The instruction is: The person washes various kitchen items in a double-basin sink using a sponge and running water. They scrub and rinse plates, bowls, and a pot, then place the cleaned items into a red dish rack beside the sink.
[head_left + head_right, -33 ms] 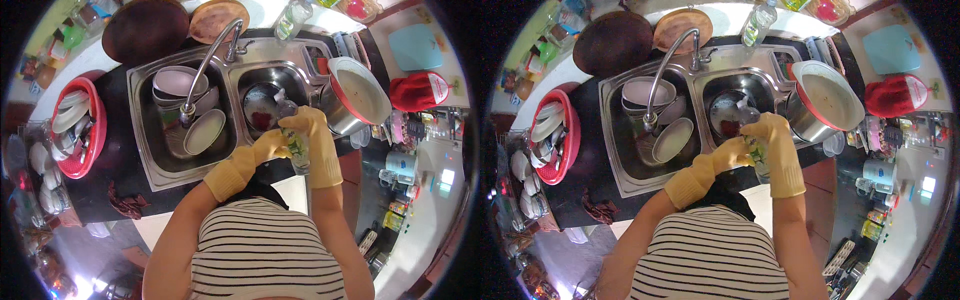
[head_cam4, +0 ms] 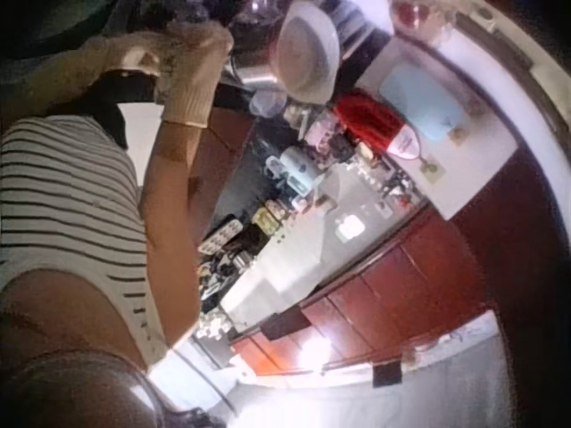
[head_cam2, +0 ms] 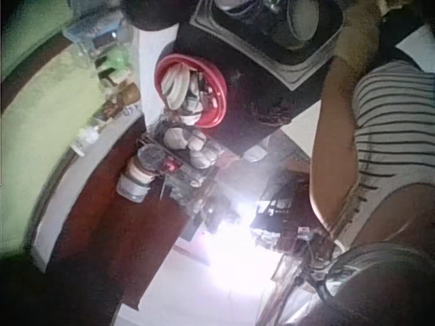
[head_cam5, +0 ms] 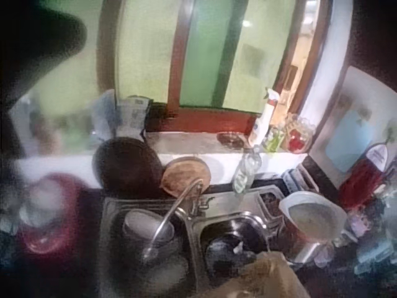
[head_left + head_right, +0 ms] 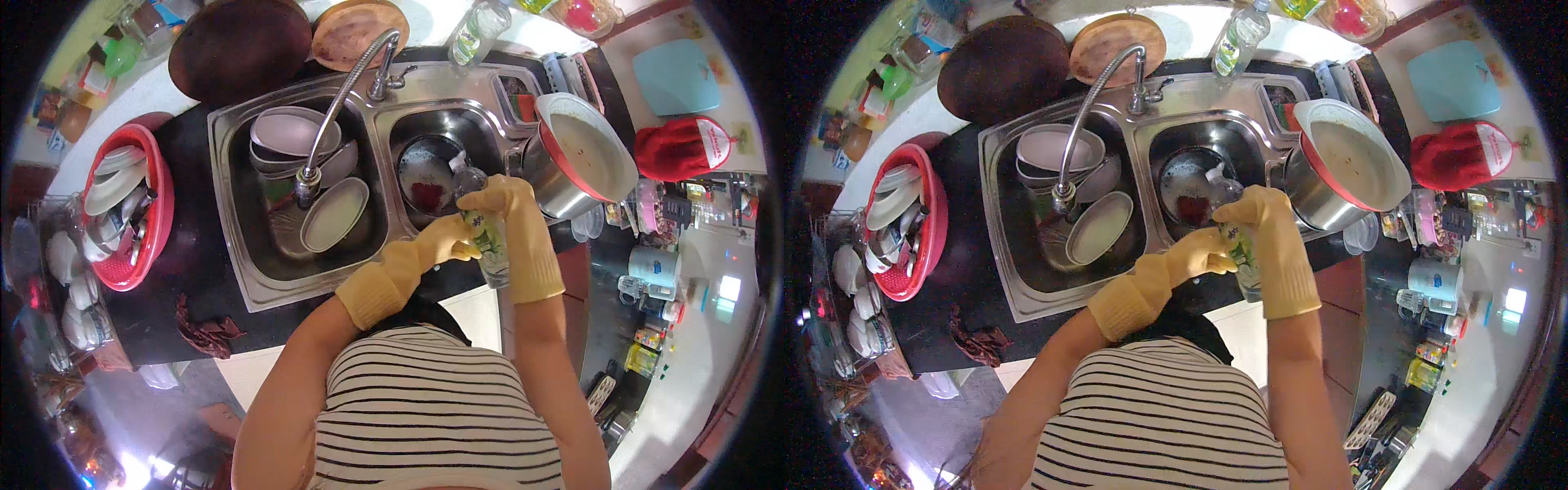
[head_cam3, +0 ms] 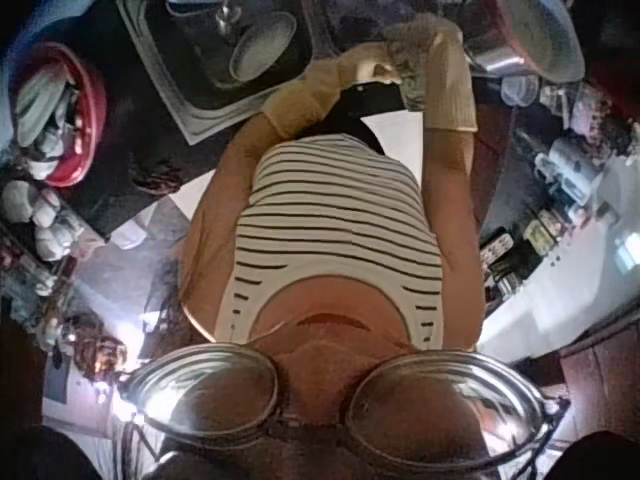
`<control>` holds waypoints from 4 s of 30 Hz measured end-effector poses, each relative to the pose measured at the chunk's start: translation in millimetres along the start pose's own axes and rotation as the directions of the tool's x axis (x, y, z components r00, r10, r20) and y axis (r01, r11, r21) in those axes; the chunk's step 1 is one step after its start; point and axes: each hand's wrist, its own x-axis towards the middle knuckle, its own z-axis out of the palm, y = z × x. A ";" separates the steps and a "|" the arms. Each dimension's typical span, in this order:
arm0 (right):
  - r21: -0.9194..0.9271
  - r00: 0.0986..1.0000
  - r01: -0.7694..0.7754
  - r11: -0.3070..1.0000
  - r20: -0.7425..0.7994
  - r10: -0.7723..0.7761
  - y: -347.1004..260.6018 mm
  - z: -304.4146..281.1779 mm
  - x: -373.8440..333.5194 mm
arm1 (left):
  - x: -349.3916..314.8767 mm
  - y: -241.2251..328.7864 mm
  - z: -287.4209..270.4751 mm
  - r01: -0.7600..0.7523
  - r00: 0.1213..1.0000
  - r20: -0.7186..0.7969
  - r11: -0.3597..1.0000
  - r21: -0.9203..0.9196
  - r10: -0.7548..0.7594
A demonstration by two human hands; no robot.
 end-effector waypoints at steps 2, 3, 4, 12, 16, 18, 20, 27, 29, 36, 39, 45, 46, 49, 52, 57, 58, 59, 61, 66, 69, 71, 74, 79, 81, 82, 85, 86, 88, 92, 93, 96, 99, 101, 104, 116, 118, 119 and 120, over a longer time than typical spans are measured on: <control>-0.162 0.995 -0.027 0.986 0.086 0.041 -3.7 5.9 10.5 | -3.3 -15.3 6.4 0.430 0.882 0.107 0.694 -0.577 -0.458; -0.212 0.992 -0.025 0.977 0.118 0.051 -8.7 5.0 12.3 | -3.3 -25.0 9.3 0.445 0.857 0.146 0.567 -0.693 -0.494; -0.249 0.986 -0.037 0.968 0.147 0.075 -9.0 3.4 14.2 | -2.2 -28.7 16.9 0.459 0.823 0.199 0.418 -0.784 -0.532; -0.336 0.945 -0.027 0.941 0.297 0.133 -18.7 16.4 35.0 | -17.5 -3.0 36.7 0.354 0.789 0.055 0.380 -0.854 -0.612; -0.345 0.941 -0.008 0.939 0.315 0.123 -29.3 13.1 37.8 | -10.3 -21.0 14.8 0.307 0.831 0.146 0.224 -0.925 -0.536; -0.344 0.938 -0.015 0.939 0.320 0.132 -28.0 15.5 35.7 | -5.3 -28.5 15.4 0.289 0.865 0.140 0.251 -0.924 -0.481; -0.339 0.934 -0.021 0.940 0.329 0.140 -24.8 17.9 31.9 | 1.7 -33.9 15.0 0.260 0.845 0.292 -0.133 -0.956 -0.448; -0.298 0.921 -0.035 0.954 0.360 0.147 -11.2 24.2 29.4 | -23.7 -6.6 33.7 0.040 0.707 0.555 -0.758 -0.651 -0.439; -0.284 0.921 -0.023 0.958 0.368 0.131 -14.0 24.0 30.1 | -32.7 1.2 34.2 0.121 0.711 0.433 -0.511 -0.851 -0.554; -0.225 0.923 -0.009 0.974 0.372 0.094 -12.3 24.2 27.2 | -28.1 -16.2 21.1 0.475 0.827 0.223 0.429 -0.768 -0.516; -0.159 0.922 -0.013 0.987 0.379 0.073 2.1 29.5 26.0 | -25.4 -9.8 32.1 0.500 0.827 0.148 0.587 -0.637 -0.543; 0.146 0.987 0.065 0.987 0.134 -0.085 13.0 32.7 16.8 | -24.8 23.7 21.0 0.529 0.776 -0.149 0.760 -0.377 -0.613; 0.216 0.996 0.083 0.973 0.003 -0.085 23.2 31.1 6.2 | -20.8 43.1 23.6 0.508 0.805 -0.159 0.803 -0.311 -0.571; 0.675 0.944 0.322 0.664 -0.287 -0.166 37.9 38.4 15.4 | -1.6 59.6 6.1 0.295 0.907 -0.259 0.940 -0.171 -0.332; 0.726 0.812 0.559 0.401 -0.576 -0.090 8.9 10.3 11.2 | 2.4 81.1 -11.6 0.072 0.893 -0.436 0.992 -0.101 -0.109; 0.626 0.622 0.778 0.056 -0.780 0.071 -61.7 -58.6 54.7 | -35.2 143.2 -18.8 0.222 0.795 -0.591 0.972 0.075 -0.136; 0.611 0.601 0.774 0.169 -0.792 0.111 -75.4 -72.4 68.8 | -52.7 138.7 -30.6 0.249 0.798 -0.575 0.967 0.046 -0.178; 0.551 0.555 0.788 0.273 -0.829 0.071 -94.7 -86.1 66.7 | -75.4 134.5 -41.6 0.346 0.732 -0.640 0.936 0.057 -0.232; 0.543 0.490 0.807 0.233 -0.835 0.251 -104.5 -100.9 108.5 | -106.9 129.4 -50.5 0.616 0.606 -0.748 0.754 0.228 -0.269; 0.471 0.471 0.875 0.108 -0.882 0.033 -135.9 -109.4 147.5 | -183.9 96.7 -87.3 0.825 0.561 -0.828 0.072 0.561 0.019; 0.560 0.588 0.770 0.304 -0.809 0.000 -142.0 -105.7 165.2 | -191.7 88.8 -107.8 0.735 0.663 -0.748 -0.160 0.658 -0.030; 0.541 0.607 0.719 0.436 -0.795 -0.015 -112.8 -114.8 175.8 | -179.5 77.4 -121.5 0.593 0.780 -0.617 -0.194 0.782 -0.101; 0.607 0.621 0.595 0.527 -0.763 0.179 -113.3 -105.6 170.0 | -172.7 53.0 -142.5 0.535 0.736 -0.623 -0.338 0.775 -0.264; 0.786 0.916 0.328 0.525 -0.400 0.026 -129.6 -130.1 167.1 | -175.0 34.0 -157.1 0.559 0.585 -0.726 -0.468 0.684 -0.362; 0.827 0.931 0.300 0.476 -0.363 0.044 -128.2 -130.7 183.9 | -178.5 37.9 -155.6 0.570 0.618 -0.714 -0.437 0.696 -0.330; 0.842 0.903 0.333 0.424 -0.414 0.113 -117.4 -123.5 210.8 | -171.0 42.4 -153.3 0.571 0.640 -0.701 -0.416 0.708 -0.315; 0.796 0.794 0.434 0.421 -0.559 0.238 -121.2 -114.3 231.1 | -181.5 49.2 -145.1 0.652 0.671 -0.718 -0.313 0.691 -0.185; 0.751 0.718 0.468 0.466 -0.630 0.295 -118.7 -110.1 236.1 | -181.6 50.6 -144.0 0.671 0.687 -0.715 -0.265 0.693 -0.130; 0.737 0.699 0.511 0.442 -0.656 0.285 -129.7 -109.5 202.5 | -192.4 52.0 -145.9 0.694 0.692 -0.713 -0.170 0.700 -0.114; 0.692 0.636 0.667 0.276 -0.722 0.274 -118.9 -89.7 208.4 | -191.9 58.8 -138.2 0.730 0.684 -0.729 0.052 0.682 -0.036; 0.736 0.707 0.601 0.311 -0.671 0.223 -121.0 -81.1 182.0 | -197.4 66.6 -129.8 0.749 0.660 -0.751 0.093 0.657 -0.011; 0.658 0.821 0.317 0.683 -0.551 0.150 -82.9 -28.9 150.8 | -178.9 102.0 -98.8 0.757 0.635 -0.773 0.197 0.623 0.005; 0.274 0.950 0.124 0.954 -0.311 -0.035 -33.8 90.5 184.1 | -162.0 123.5 -70.8 0.784 0.595 -0.802 0.259 0.564 -0.052; 0.132 0.958 0.284 0.950 -0.013 -0.285 -30.8 145.7 185.1 | -163.8 130.9 -55.9 0.766 0.590 -0.807 0.336 0.549 -0.027; -0.148 0.900 0.429 0.891 -0.012 -0.436 -48.1 181.1 194.4 | -156.9 143.4 -42.2 0.809 0.503 -0.860 0.395 0.436 -0.081; 0.426 0.976 0.197 0.883 -0.166 -0.137 -47.4 172.7 205.0 | -140.6 179.5 -22.9 0.775 0.478 -0.879 0.468 0.425 0.006; 0.607 0.965 0.233 0.760 -0.240 -0.104 -39.1 148.3 198.0 | -136.5 186.2 -19.2 0.754 0.485 -0.873 0.480 0.448 0.053; 0.647 0.967 0.226 0.729 -0.242 -0.084 -40.1 130.1 193.2 | -135.6 189.4 -18.2 0.746 0.483 -0.872 0.484 0.457 0.079; 0.558 0.935 0.199 0.805 -0.355 0.015 -39.2 126.8 180.9 | -133.6 193.5 -16.5 0.727 0.489 -0.866 0.501 0.469 0.101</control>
